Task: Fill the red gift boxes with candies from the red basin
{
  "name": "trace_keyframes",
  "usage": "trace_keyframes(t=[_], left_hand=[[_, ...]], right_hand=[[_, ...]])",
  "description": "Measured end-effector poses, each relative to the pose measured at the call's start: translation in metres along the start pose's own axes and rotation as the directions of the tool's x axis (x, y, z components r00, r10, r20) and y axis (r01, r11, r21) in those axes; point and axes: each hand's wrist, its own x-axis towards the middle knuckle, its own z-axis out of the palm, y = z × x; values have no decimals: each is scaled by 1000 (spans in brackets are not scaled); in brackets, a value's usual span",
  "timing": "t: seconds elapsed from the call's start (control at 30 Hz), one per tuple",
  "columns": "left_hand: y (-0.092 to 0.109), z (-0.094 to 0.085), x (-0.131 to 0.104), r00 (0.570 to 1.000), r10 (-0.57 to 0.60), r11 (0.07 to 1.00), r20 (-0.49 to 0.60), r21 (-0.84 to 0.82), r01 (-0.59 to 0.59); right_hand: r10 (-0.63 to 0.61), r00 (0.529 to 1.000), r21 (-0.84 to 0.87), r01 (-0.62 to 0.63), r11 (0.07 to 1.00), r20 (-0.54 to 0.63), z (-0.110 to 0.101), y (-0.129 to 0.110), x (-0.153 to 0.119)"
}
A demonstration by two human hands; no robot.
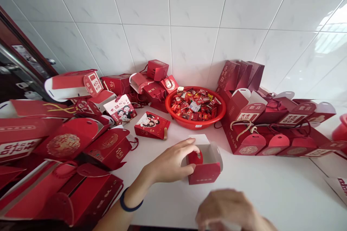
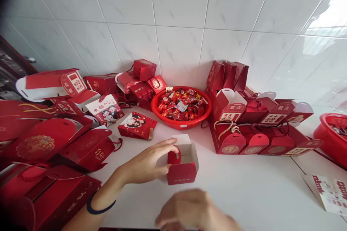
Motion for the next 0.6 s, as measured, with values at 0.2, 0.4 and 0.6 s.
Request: trace_keyframes(t=[0.2,0.4,0.6], left_hand=[[0,18,11,984,41,993,-171,-101,-59],[-3,30,12,962,-83,988,-261,-150,44],[1,42,14,945,-71,969,-320,-247,-11]], right_hand=[[-65,937,-494,-121,861,-343,-55,-6,46],[178,920,-495,-342,799,-350,-66,7,32],[284,920,-513,-387,766,-270,-72,11,-5]])
